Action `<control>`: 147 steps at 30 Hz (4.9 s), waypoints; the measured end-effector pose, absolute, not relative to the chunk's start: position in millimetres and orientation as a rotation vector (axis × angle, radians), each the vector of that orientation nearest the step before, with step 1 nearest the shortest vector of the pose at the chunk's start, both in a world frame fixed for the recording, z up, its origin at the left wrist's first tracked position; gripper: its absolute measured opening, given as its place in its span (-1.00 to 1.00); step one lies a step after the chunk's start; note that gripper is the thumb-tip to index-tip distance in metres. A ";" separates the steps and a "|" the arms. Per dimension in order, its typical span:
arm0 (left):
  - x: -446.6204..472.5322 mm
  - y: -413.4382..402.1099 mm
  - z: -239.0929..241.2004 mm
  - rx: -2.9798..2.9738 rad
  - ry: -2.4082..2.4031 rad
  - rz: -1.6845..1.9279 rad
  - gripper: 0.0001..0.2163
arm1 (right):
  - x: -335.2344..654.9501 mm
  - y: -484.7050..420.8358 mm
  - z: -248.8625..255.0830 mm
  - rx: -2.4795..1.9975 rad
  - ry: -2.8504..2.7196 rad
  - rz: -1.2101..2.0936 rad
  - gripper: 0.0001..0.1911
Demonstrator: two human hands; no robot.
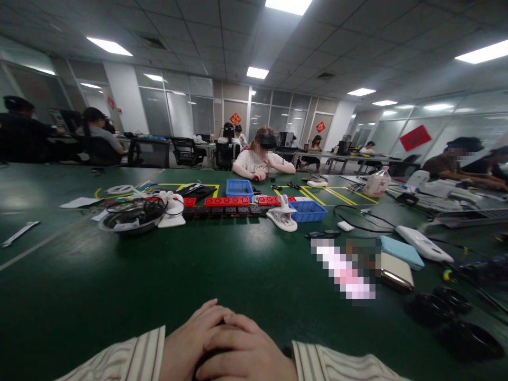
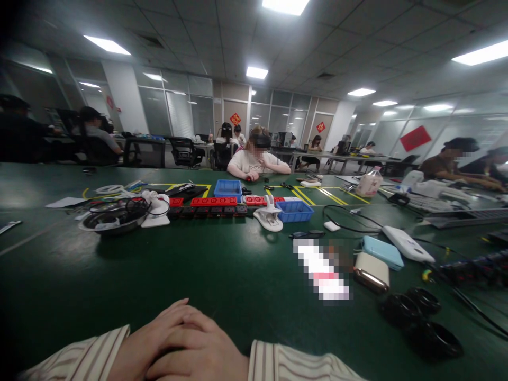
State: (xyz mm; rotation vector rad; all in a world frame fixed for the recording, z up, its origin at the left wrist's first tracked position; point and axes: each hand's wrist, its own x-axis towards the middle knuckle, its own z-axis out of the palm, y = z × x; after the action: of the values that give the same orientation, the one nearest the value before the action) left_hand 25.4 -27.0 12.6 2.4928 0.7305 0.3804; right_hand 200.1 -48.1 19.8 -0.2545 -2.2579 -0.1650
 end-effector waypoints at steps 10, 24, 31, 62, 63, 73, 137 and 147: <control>27.6 -32.0 7.9 2.653 0.756 0.547 -0.55 | 196.1 -61.8 16.6 -0.711 -2.108 -0.020 -0.40; 30.9 -23.9 12.5 2.470 0.727 0.421 -0.40 | 199.3 -46.7 -0.9 -0.378 -2.375 -0.164 -0.71; 23.8 -27.0 7.8 2.531 0.749 0.538 -0.32 | 197.6 -54.6 18.9 -0.414 -2.191 -0.066 -0.64; 27.4 -31.6 11.9 2.675 0.755 0.503 -0.40 | 195.2 -59.2 22.5 -0.514 -2.147 -0.162 -0.62; 27.6 -33.2 11.3 2.685 0.777 0.530 -0.44 | 193.7 -61.0 24.6 -0.554 -2.120 -0.152 -0.59; 33.0 -34.3 15.0 2.568 0.864 0.457 -0.58 | 194.6 -55.2 13.9 -0.588 -2.177 -0.176 -0.55; 32.2 -24.6 21.4 2.478 0.729 0.400 -0.75 | 198.9 -46.9 -9.0 -0.421 -2.447 0.031 -0.72; 26.9 -29.3 13.6 2.535 0.762 0.536 -0.45 | 203.1 -60.5 26.6 -0.614 -2.144 0.143 -0.57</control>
State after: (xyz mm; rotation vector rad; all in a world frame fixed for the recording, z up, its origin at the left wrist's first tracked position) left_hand 26.9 -29.3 13.6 2.5350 0.7617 0.5357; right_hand 203.1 -60.5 26.6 -0.6139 -2.1441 0.1426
